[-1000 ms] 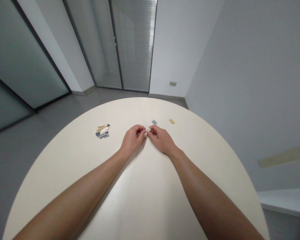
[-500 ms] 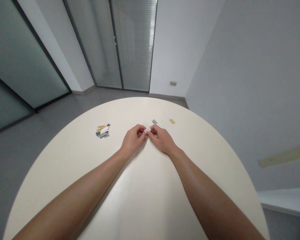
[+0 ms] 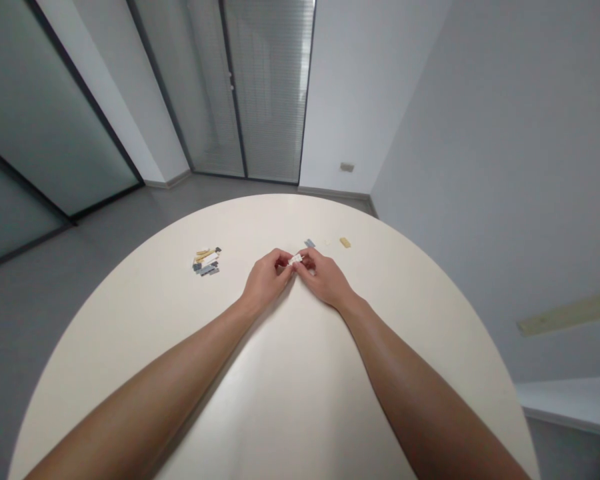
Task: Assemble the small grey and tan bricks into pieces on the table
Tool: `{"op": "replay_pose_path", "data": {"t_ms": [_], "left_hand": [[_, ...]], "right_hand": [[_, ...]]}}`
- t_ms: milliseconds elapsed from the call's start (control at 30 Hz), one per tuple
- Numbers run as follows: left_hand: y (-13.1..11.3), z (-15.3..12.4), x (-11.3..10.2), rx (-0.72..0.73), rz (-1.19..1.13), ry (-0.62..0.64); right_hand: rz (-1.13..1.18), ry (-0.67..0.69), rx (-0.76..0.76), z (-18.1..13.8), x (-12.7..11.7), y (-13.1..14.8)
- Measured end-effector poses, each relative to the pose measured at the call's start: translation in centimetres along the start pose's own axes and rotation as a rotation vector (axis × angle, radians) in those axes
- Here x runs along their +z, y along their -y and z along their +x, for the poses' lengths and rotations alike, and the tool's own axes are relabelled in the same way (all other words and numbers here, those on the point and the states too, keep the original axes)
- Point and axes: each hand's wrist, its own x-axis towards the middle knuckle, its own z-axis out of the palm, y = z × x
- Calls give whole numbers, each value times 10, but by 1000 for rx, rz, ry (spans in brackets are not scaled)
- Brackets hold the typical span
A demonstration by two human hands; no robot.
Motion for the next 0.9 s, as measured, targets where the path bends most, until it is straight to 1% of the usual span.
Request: {"op": "replay_pose_path", "data": {"t_ms": [467, 900], "left_hand": [[-1, 0, 0, 16, -7, -3], [-3, 0, 0, 1, -30, -7]], "right_hand": [[3, -5, -8, 0, 1, -2], [6, 4, -11, 0, 0, -1]]}}
